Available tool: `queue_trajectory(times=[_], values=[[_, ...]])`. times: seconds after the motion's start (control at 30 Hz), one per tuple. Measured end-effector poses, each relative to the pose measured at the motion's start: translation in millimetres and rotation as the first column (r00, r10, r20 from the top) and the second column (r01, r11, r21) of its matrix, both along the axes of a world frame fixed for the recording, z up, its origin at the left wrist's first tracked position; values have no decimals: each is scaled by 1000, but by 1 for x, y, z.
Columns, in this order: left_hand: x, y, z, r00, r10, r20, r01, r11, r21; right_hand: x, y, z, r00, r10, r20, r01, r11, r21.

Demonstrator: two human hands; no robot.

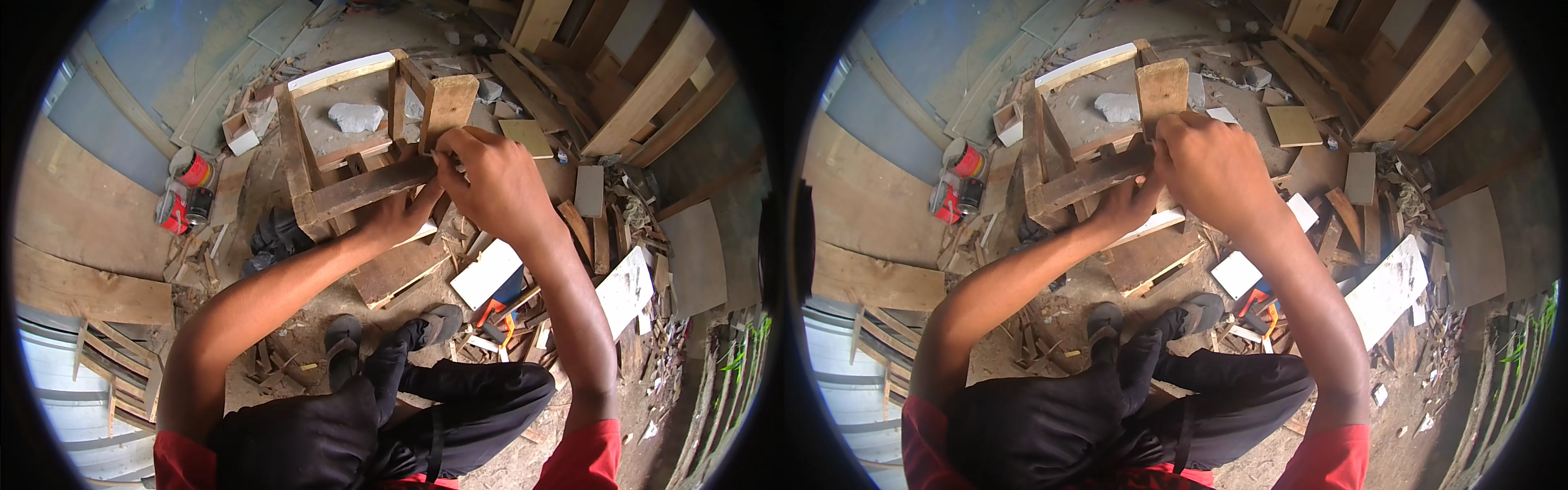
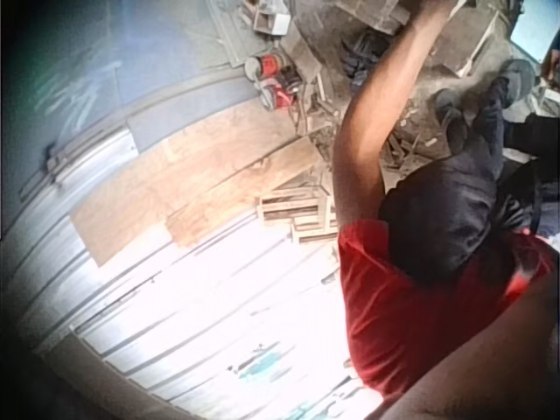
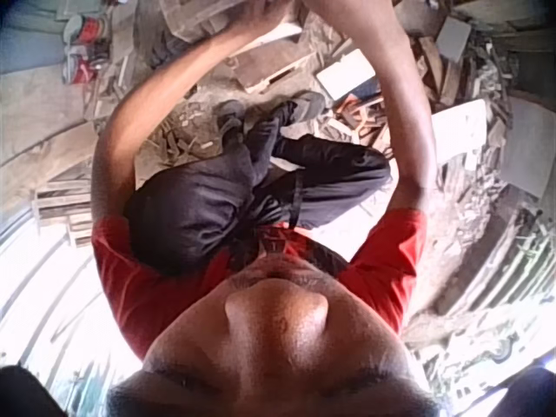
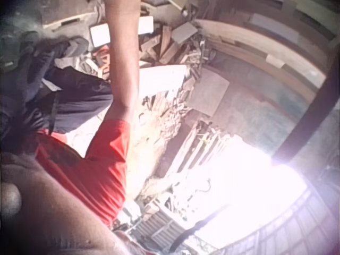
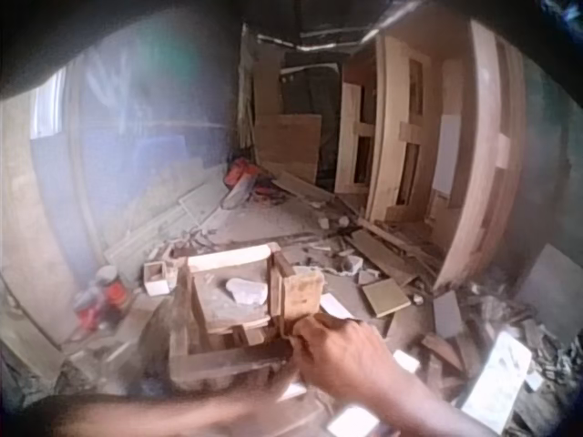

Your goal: The person assembles a wooden frame by hand, fitting pieces together and securing them. They then use a hand saw to cut a piece of wood placed on the floor.

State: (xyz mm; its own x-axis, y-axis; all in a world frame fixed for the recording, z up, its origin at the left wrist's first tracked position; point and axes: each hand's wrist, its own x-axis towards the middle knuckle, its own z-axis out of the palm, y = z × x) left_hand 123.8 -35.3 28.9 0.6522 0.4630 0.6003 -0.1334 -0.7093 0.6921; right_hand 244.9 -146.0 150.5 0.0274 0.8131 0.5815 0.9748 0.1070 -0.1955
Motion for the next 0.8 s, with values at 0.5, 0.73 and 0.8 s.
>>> queue_trajectory(times=[0.5, 0.73, 0.8], values=[[3, -2, -5, 997, 46, 60, -50, 997, 58, -3, -3, -5, 995, -25, -95, 22, 999, -33], [-2, 0, 2, 999, -9, -34, 7, 999, -44, -3, 0, -5, 994, 1, -108, -5, 999, -36], [-2, 0, 3, 999, -31, -42, 29, 998, -58, 0, 1, -3, 989, 21, -145, -29, 998, -50]])
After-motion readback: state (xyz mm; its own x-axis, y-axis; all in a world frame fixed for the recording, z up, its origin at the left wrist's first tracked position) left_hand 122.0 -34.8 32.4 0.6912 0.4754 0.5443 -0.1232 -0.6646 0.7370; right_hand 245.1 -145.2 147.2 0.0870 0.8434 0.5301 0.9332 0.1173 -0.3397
